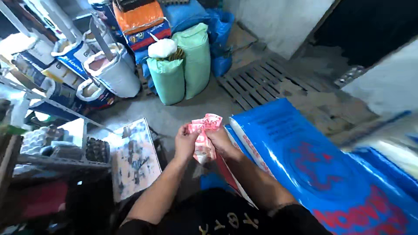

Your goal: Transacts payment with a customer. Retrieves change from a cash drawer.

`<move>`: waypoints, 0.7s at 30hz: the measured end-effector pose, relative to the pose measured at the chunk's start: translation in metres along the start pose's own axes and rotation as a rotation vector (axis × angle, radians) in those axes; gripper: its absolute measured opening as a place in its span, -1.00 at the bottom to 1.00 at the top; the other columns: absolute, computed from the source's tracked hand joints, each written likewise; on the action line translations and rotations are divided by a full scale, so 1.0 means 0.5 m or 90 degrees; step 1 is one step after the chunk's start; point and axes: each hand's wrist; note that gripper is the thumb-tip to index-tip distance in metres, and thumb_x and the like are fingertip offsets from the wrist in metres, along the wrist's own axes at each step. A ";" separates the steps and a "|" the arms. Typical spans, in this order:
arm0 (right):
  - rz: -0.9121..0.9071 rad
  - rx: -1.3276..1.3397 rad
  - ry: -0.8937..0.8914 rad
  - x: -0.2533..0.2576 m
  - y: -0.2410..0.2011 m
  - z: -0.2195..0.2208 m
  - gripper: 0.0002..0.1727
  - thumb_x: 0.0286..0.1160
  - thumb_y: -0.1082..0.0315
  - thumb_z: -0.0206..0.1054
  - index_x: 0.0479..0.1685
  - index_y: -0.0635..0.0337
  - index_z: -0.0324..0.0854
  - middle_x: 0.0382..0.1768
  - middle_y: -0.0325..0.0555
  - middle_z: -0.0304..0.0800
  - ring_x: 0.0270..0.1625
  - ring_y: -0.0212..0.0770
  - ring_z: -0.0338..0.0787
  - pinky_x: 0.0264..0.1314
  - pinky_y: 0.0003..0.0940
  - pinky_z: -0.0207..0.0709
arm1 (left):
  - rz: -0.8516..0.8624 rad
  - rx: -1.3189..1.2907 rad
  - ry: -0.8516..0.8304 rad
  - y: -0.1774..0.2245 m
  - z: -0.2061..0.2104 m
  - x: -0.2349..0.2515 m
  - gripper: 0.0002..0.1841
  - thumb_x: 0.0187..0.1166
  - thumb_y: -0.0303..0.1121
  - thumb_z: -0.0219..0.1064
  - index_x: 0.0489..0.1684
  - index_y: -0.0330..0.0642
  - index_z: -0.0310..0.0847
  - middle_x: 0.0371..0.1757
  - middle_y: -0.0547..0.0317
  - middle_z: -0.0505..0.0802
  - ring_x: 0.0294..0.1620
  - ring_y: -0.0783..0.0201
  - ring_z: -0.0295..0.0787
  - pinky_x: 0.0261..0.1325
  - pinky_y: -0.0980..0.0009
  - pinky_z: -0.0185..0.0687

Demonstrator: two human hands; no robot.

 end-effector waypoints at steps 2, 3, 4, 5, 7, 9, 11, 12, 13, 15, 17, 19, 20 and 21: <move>0.032 -0.038 -0.035 0.113 -0.052 0.057 -0.55 0.35 0.56 0.47 0.27 0.34 0.55 -0.11 0.04 0.85 -0.11 -0.19 0.88 0.02 -0.19 0.81 | 0.012 0.004 0.046 0.029 -0.022 0.122 -0.77 0.42 -0.47 0.56 -0.05 -0.34 0.73 -0.30 0.04 0.86 -0.33 0.24 0.84 -0.17 0.25 0.83; 0.041 -0.062 -0.055 0.165 -0.081 0.093 -0.57 0.36 0.55 0.48 0.25 0.34 0.57 -0.12 0.02 0.85 -0.11 -0.22 0.87 0.02 -0.22 0.79 | 0.012 0.011 0.068 0.047 -0.042 0.179 -0.84 0.43 -0.47 0.55 -0.15 -0.32 0.74 -0.34 0.08 0.83 -0.34 0.28 0.79 -0.17 0.28 0.78; 0.042 -0.081 -0.080 0.219 -0.104 0.131 -0.58 0.37 0.55 0.49 0.24 0.35 0.58 -0.13 0.01 0.84 -0.12 -0.25 0.85 0.02 -0.25 0.77 | 0.008 0.014 0.093 0.067 -0.066 0.236 -0.86 0.46 -0.46 0.53 -0.18 -0.31 0.73 -0.34 0.10 0.82 -0.34 0.30 0.77 -0.17 0.29 0.76; 0.032 -0.083 -0.111 0.273 -0.122 0.171 -0.60 0.36 0.52 0.51 0.20 0.36 0.61 -0.16 -0.01 0.86 -0.16 -0.27 0.86 -0.03 -0.28 0.79 | 0.005 0.017 0.129 0.086 -0.095 0.294 -0.86 0.50 -0.45 0.51 -0.15 -0.30 0.71 -0.33 0.08 0.83 -0.34 0.29 0.79 -0.17 0.28 0.77; 0.036 -0.066 -0.197 0.376 -0.150 0.252 -0.59 0.36 0.51 0.53 0.19 0.39 0.59 -0.18 0.01 0.87 -0.18 -0.23 0.89 -0.04 -0.27 0.83 | 0.010 0.033 0.240 0.113 -0.177 0.413 -0.78 0.62 -0.38 0.41 0.08 -0.30 0.63 -0.21 0.02 0.84 -0.23 0.22 0.84 -0.07 0.17 0.82; 0.064 -0.104 -0.264 0.481 -0.168 0.335 -0.56 0.37 0.46 0.55 0.21 0.40 0.57 -0.14 0.02 0.85 -0.14 -0.23 0.87 0.00 -0.27 0.80 | 0.042 0.039 0.393 0.122 -0.287 0.540 -0.67 0.71 -0.32 0.30 0.31 -0.32 0.53 -0.04 -0.10 0.83 -0.09 0.12 0.83 0.04 0.05 0.78; 0.100 -0.128 -0.292 0.590 -0.183 0.418 -0.52 0.44 0.43 0.52 0.30 0.41 0.52 -0.09 0.04 0.84 -0.10 -0.22 0.87 0.03 -0.27 0.79 | 0.062 0.004 0.502 0.134 -0.401 0.665 -0.62 0.76 -0.28 0.25 0.42 -0.28 0.42 0.04 -0.12 0.79 -0.05 0.08 0.82 0.04 0.02 0.77; 0.118 -0.109 -0.296 0.645 -0.187 0.457 -0.52 0.49 0.45 0.47 0.35 0.42 0.47 -0.07 0.05 0.83 -0.10 -0.22 0.87 0.02 -0.29 0.79 | 0.066 -0.017 0.501 0.142 -0.448 0.715 -0.61 0.76 -0.28 0.25 0.43 -0.25 0.39 0.06 -0.10 0.78 -0.02 0.10 0.81 0.07 0.03 0.77; 0.135 -0.072 -0.295 0.701 -0.191 0.496 -0.55 0.55 0.49 0.40 0.37 0.42 0.44 -0.06 0.07 0.83 -0.10 -0.20 0.87 0.00 -0.29 0.80 | 0.066 -0.032 0.466 0.157 -0.483 0.758 -0.62 0.74 -0.29 0.27 0.43 -0.23 0.41 0.07 -0.07 0.78 -0.01 0.13 0.81 0.08 0.07 0.78; 0.152 -0.026 -0.276 0.813 -0.225 0.578 -0.62 0.58 0.54 0.28 0.35 0.42 0.43 -0.08 0.08 0.82 -0.13 -0.17 0.88 -0.05 -0.27 0.82 | 0.046 -0.065 0.341 0.209 -0.518 0.840 -0.69 0.68 -0.40 0.33 0.32 -0.25 0.52 -0.06 0.02 0.84 -0.15 0.24 0.84 -0.06 0.24 0.81; 0.144 -0.046 -0.264 0.904 -0.262 0.651 -0.62 0.56 0.54 0.33 0.32 0.45 0.45 -0.11 0.09 0.81 -0.16 -0.19 0.86 -0.07 -0.27 0.80 | -0.010 -0.111 0.214 0.251 -0.522 0.909 -0.72 0.64 -0.52 0.32 0.26 -0.30 0.57 -0.17 0.05 0.87 -0.26 0.28 0.85 -0.15 0.32 0.82; 0.105 -0.090 -0.273 0.988 -0.304 0.722 -0.60 0.50 0.49 0.45 0.26 0.45 0.52 -0.14 0.07 0.84 -0.17 -0.20 0.87 -0.05 -0.28 0.81 | -0.055 -0.153 0.159 0.286 -0.522 0.995 -0.70 0.62 -0.56 0.33 0.28 -0.36 0.57 -0.16 0.00 0.88 -0.25 0.24 0.87 -0.11 0.28 0.85; 0.080 -0.119 -0.284 1.031 -0.326 0.758 -0.60 0.46 0.47 0.48 0.23 0.44 0.55 -0.15 0.06 0.84 -0.16 -0.21 0.87 -0.02 -0.26 0.81 | -0.065 -0.158 0.163 0.303 -0.527 1.047 -0.71 0.62 -0.55 0.33 0.26 -0.38 0.59 -0.16 -0.02 0.89 -0.25 0.23 0.87 -0.09 0.27 0.85; 0.061 -0.144 -0.296 1.075 -0.342 0.794 -0.61 0.44 0.48 0.49 0.21 0.42 0.57 -0.15 0.06 0.85 -0.14 -0.21 0.88 0.00 -0.24 0.81 | -0.073 -0.150 0.183 0.314 -0.536 1.100 -0.73 0.62 -0.53 0.35 0.22 -0.41 0.62 -0.17 -0.03 0.89 -0.25 0.22 0.88 -0.09 0.26 0.86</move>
Point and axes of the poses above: each hand's wrist, its own x-axis towards the middle knuckle, its own z-axis out of the palm, y = z × x
